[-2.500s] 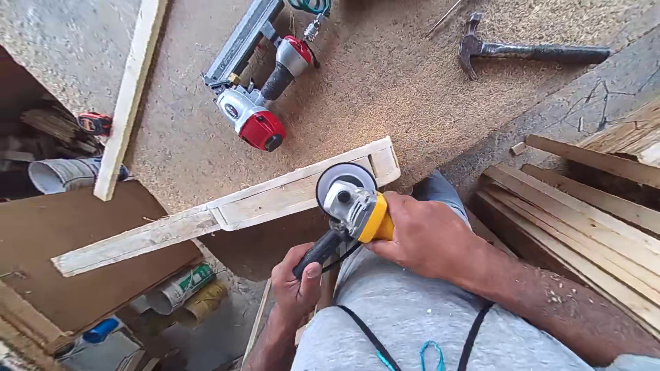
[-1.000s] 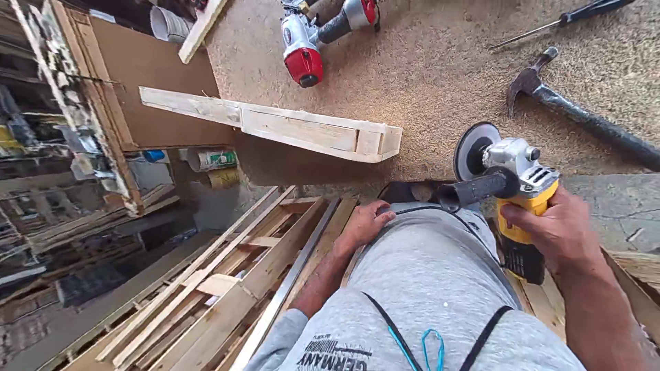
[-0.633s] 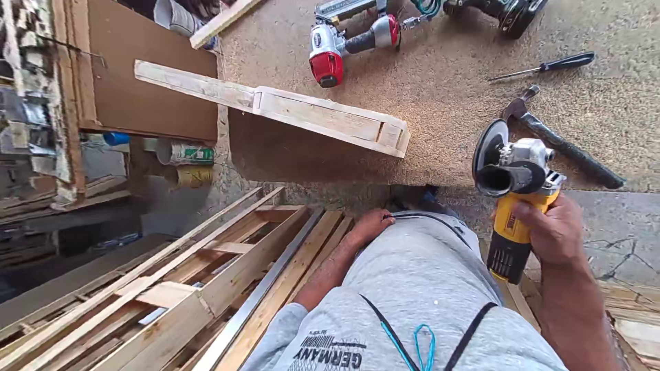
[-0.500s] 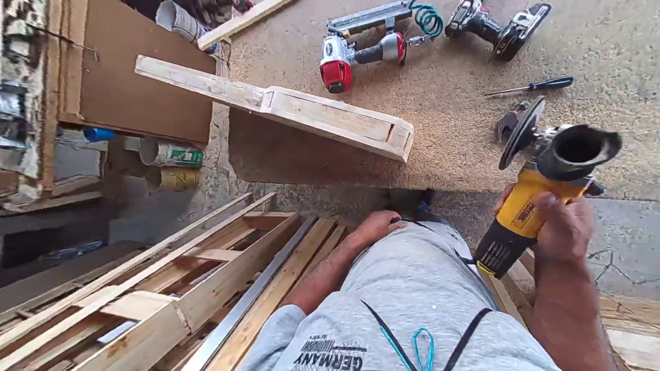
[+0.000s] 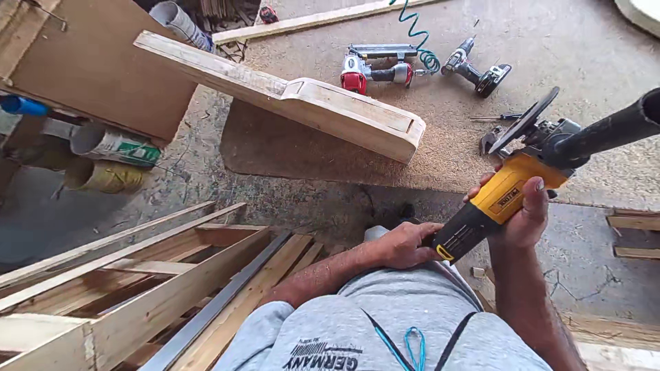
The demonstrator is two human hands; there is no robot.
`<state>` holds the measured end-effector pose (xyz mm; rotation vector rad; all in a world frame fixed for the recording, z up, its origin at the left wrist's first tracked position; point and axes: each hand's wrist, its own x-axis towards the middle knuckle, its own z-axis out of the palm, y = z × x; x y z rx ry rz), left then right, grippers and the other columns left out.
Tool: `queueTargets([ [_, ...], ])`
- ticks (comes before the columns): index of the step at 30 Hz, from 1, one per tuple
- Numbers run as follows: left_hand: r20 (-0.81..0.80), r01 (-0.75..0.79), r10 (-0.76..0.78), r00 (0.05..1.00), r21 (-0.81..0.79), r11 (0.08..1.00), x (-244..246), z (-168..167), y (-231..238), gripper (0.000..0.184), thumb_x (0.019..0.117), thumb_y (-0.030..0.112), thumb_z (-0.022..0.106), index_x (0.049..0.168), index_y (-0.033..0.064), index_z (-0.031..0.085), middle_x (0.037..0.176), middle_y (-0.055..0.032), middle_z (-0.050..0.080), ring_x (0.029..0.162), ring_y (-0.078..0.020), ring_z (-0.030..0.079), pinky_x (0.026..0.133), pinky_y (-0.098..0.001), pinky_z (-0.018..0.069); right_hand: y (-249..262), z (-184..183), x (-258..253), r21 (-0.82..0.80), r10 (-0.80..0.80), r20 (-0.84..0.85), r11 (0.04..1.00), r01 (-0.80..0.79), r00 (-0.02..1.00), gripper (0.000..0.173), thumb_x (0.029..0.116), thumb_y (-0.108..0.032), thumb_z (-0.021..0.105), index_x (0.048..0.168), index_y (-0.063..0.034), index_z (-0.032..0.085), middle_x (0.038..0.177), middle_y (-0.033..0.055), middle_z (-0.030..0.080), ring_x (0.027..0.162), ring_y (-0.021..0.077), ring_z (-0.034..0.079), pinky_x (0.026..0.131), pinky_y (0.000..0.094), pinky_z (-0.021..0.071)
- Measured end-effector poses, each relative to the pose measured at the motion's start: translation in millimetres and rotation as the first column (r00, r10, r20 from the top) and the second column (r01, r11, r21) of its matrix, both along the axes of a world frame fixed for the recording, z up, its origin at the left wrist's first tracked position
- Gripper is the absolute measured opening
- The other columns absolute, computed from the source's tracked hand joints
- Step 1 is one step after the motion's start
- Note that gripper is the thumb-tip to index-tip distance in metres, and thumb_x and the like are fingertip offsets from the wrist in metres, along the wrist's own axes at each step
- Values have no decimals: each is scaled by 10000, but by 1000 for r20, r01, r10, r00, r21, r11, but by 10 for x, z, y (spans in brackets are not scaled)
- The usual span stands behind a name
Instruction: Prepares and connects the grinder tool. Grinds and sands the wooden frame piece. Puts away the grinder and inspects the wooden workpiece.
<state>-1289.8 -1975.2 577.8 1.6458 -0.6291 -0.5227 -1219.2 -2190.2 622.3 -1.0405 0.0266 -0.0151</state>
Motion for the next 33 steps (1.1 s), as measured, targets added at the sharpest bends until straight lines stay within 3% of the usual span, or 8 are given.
queueTargets([
  [8,-187,51,-51,981,-9,999,-169,100,153,490,947,171,740,1378,24,559,1149,-81,737,1054,-116,709,972,-354,579,222,67,-216,17,-3,32,1000,3,999,595,974,-535,608,1241,-14,499,923,161,716,717,295,731,646,470,649],
  [13,-66,-48,47,997,-5,999,-248,37,144,386,927,120,725,1277,2,615,1103,-98,741,1027,-132,715,949,-362,583,301,49,-222,35,15,61,999,-17,998,595,975,-528,615,1228,-1,508,925,170,718,712,304,731,647,476,650],
  [17,6,-59,59,998,-10,998,-241,27,129,364,920,125,736,1236,-20,630,1059,-140,739,986,-198,723,913,-423,586,265,58,-216,-24,60,66,998,-59,996,610,940,-598,625,1224,-61,568,948,121,728,738,268,728,653,451,644],
  [21,-62,-23,29,998,98,995,-180,36,120,540,908,170,769,1369,-15,558,1129,-170,732,1028,-258,726,946,-483,580,185,-9,-192,-100,41,63,994,-35,997,559,933,-599,634,1207,-114,599,948,82,745,733,247,739,637,426,648],
  [24,-148,-148,175,973,174,973,-197,-86,234,447,975,208,694,1352,-9,591,1233,-156,707,1118,-234,701,1028,-442,551,46,-123,-119,-197,-19,62,980,31,998,549,947,-544,646,1207,-74,533,923,97,737,720,267,737,639,445,650],
  [29,-363,-433,498,788,249,866,-439,-561,541,313,991,229,648,1235,33,673,1125,-61,752,1026,-127,720,967,-361,588,-339,-261,-25,-235,-81,13,968,82,997,600,943,-523,667,1232,-25,500,925,131,731,723,294,738,655,474,655],
  [31,-430,-500,559,709,252,829,-538,-692,599,295,982,213,667,1205,21,680,1091,-70,763,993,-140,732,944,-361,599,-471,-350,47,-202,-68,15,977,70,998,608,948,-537,658,1233,-23,504,936,143,727,729,303,734,662,479,650],
  [33,-456,-525,554,696,203,827,-499,-657,528,315,983,213,674,1217,3,672,1111,-84,760,1017,-155,731,953,-357,599,-555,-434,175,-156,-58,10,986,59,998,613,930,-538,680,1224,-28,509,932,141,727,734,301,735,667,480,651],
])
